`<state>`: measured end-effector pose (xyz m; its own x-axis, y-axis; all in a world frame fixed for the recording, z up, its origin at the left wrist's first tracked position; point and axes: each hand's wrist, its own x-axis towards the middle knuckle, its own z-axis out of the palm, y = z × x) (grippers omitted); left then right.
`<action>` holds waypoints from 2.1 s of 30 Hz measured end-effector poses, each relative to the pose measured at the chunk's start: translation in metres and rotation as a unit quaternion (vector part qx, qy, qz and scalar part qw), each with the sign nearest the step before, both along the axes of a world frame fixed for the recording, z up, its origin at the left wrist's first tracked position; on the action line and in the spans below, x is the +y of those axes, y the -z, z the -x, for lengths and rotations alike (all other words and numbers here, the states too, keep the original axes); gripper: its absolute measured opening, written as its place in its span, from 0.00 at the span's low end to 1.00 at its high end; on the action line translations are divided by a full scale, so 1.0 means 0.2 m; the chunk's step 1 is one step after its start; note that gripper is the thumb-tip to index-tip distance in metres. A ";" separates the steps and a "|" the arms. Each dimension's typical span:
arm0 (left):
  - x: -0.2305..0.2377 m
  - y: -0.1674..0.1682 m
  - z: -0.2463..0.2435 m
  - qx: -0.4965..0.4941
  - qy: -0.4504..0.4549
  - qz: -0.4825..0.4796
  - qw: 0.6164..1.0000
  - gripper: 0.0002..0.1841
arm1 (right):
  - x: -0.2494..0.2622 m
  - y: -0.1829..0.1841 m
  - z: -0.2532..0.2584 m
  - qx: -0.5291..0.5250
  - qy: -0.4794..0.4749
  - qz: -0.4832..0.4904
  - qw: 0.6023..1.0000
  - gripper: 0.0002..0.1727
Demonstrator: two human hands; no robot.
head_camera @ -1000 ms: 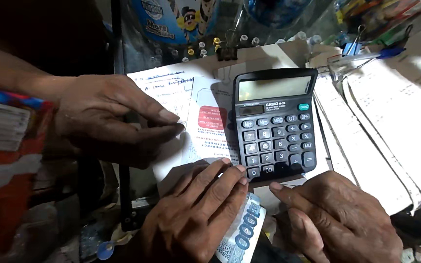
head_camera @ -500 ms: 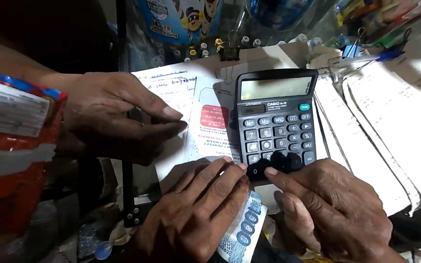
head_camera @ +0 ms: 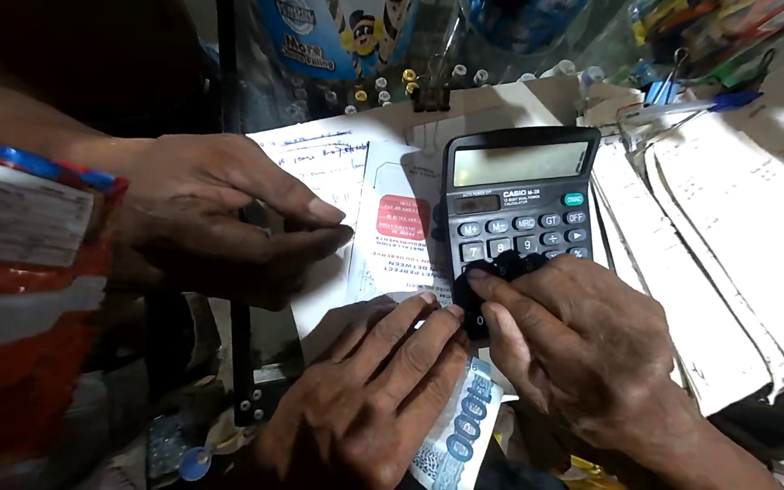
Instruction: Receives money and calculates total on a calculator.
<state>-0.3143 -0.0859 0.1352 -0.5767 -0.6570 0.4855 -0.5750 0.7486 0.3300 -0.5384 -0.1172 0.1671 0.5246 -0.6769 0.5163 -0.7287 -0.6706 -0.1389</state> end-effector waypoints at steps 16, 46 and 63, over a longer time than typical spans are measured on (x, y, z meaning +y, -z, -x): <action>0.00 0.00 0.00 -0.017 0.001 -0.001 1.000 0.17 | 0.23 0.07 0.14 -0.053 -0.020 -0.029 0.998 0.19; 0.00 0.01 0.00 -0.040 -0.026 0.003 0.999 0.16 | 0.19 0.03 0.27 -0.050 0.078 0.023 0.995 0.18; 0.00 0.00 0.00 -0.039 -0.022 0.009 0.999 0.16 | 0.20 0.06 0.37 -0.053 0.141 0.011 0.988 0.19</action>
<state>-0.3145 -0.0861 0.1356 -0.5834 -0.6749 0.4519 -0.6317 0.7268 0.2698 -0.6123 -0.0770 0.1546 0.2583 -0.7772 0.5738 -0.8694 -0.4460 -0.2128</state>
